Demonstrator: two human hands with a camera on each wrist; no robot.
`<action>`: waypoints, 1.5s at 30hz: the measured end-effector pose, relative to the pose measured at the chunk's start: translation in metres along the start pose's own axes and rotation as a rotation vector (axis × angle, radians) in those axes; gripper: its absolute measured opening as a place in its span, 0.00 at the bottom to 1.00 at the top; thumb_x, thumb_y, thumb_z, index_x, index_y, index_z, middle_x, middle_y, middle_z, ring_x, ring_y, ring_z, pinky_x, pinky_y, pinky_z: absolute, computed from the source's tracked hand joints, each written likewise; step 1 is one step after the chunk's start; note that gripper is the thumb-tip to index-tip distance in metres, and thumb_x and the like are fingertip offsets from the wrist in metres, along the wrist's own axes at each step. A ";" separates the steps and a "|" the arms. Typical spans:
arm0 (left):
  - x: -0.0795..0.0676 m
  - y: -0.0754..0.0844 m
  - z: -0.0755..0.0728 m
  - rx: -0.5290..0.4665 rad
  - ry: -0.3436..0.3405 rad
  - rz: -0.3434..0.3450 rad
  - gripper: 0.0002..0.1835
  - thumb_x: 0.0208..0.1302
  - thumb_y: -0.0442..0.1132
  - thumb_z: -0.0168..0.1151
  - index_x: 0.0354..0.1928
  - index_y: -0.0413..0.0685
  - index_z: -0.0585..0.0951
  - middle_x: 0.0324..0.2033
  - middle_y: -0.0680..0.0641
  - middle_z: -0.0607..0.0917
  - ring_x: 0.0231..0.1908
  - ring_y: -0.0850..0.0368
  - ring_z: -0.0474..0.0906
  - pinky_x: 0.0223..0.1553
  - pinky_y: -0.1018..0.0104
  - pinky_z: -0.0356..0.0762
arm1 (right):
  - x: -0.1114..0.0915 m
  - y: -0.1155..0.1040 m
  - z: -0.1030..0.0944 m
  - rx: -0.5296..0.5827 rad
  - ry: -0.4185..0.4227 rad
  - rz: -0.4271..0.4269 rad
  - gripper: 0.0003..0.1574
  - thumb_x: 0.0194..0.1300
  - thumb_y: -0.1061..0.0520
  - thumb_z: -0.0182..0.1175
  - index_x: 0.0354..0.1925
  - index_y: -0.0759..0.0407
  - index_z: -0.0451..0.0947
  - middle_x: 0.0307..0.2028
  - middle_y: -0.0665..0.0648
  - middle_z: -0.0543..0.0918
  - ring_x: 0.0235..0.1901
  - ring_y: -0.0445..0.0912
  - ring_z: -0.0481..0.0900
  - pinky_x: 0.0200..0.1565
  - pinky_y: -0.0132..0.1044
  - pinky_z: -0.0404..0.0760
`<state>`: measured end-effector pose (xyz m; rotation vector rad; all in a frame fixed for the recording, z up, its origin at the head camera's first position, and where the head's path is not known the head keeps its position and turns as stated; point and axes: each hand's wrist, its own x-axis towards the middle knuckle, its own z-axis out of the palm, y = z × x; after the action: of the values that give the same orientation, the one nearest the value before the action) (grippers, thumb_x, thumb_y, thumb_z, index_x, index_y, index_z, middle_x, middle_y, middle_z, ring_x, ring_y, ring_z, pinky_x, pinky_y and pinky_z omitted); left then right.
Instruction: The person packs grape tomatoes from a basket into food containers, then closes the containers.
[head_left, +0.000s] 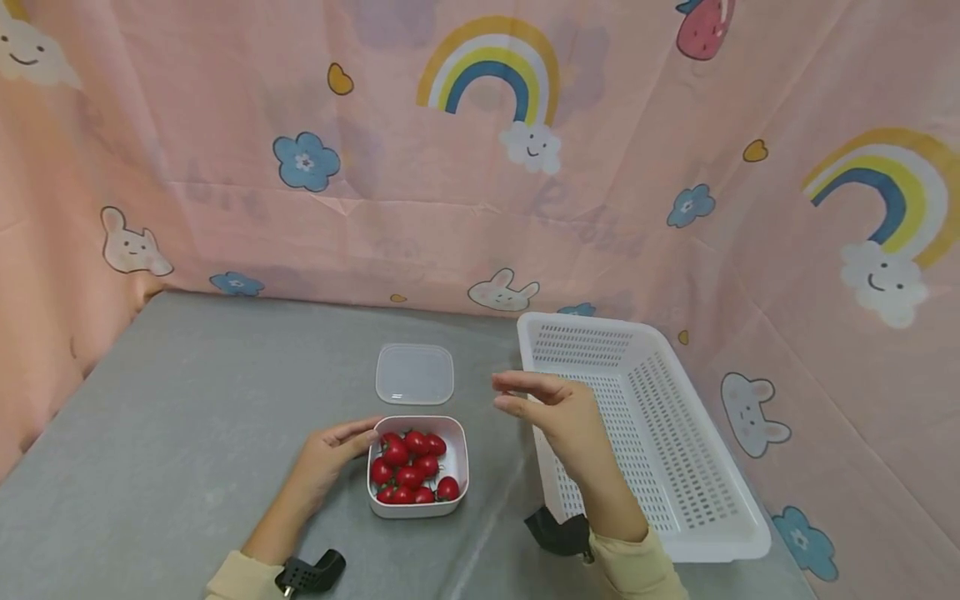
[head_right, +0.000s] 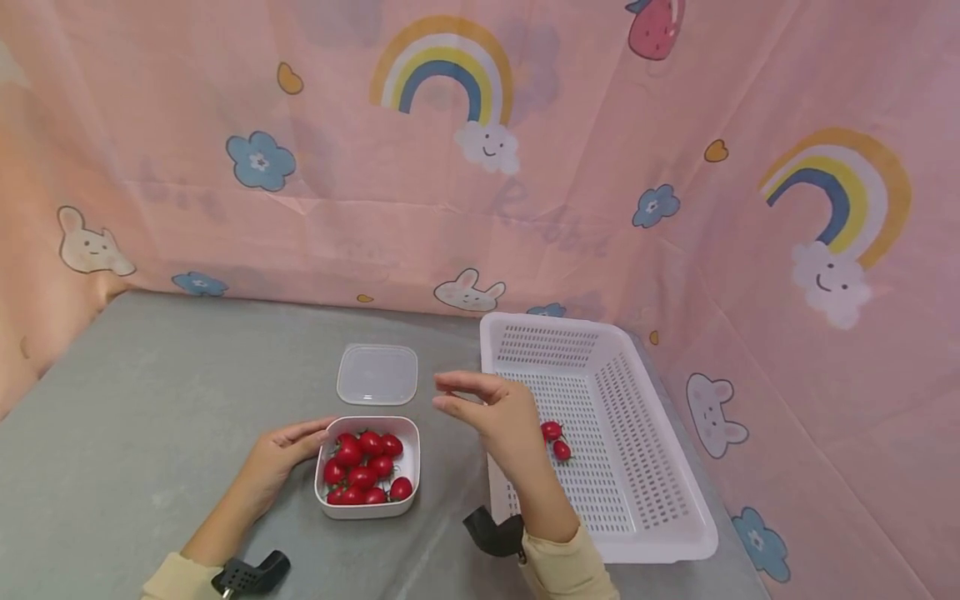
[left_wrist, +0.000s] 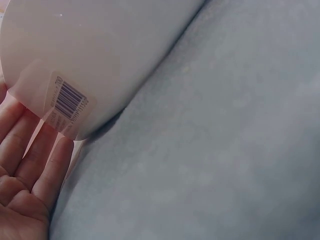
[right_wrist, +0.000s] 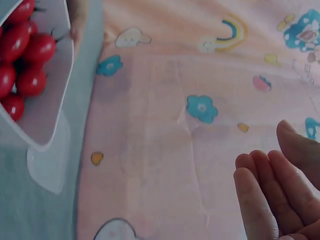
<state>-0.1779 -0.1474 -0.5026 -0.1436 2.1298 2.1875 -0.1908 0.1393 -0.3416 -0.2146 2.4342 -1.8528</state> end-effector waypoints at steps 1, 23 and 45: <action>0.000 0.000 0.000 0.002 -0.002 0.001 0.22 0.65 0.39 0.66 0.57 0.33 0.81 0.45 0.57 0.90 0.45 0.73 0.82 0.49 0.74 0.78 | 0.002 0.001 -0.005 -0.008 0.005 0.003 0.21 0.57 0.58 0.73 0.49 0.62 0.86 0.44 0.50 0.90 0.50 0.38 0.84 0.53 0.32 0.80; -0.001 0.001 0.003 0.018 0.018 -0.006 0.21 0.65 0.38 0.66 0.56 0.34 0.81 0.46 0.55 0.89 0.45 0.73 0.82 0.49 0.75 0.78 | 0.031 0.062 -0.099 -0.179 -0.020 0.101 0.29 0.64 0.52 0.68 0.58 0.67 0.79 0.44 0.39 0.88 0.45 0.30 0.82 0.51 0.27 0.77; 0.000 -0.001 0.003 -0.006 0.012 -0.007 0.21 0.66 0.38 0.65 0.57 0.32 0.80 0.39 0.66 0.88 0.44 0.73 0.82 0.48 0.75 0.77 | 0.059 0.118 -0.136 -0.402 -0.158 0.295 0.31 0.66 0.51 0.65 0.63 0.64 0.75 0.62 0.67 0.78 0.64 0.62 0.74 0.66 0.63 0.66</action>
<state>-0.1779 -0.1440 -0.5039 -0.1639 2.1256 2.1951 -0.2767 0.2910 -0.4177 -0.0178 2.5355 -1.1763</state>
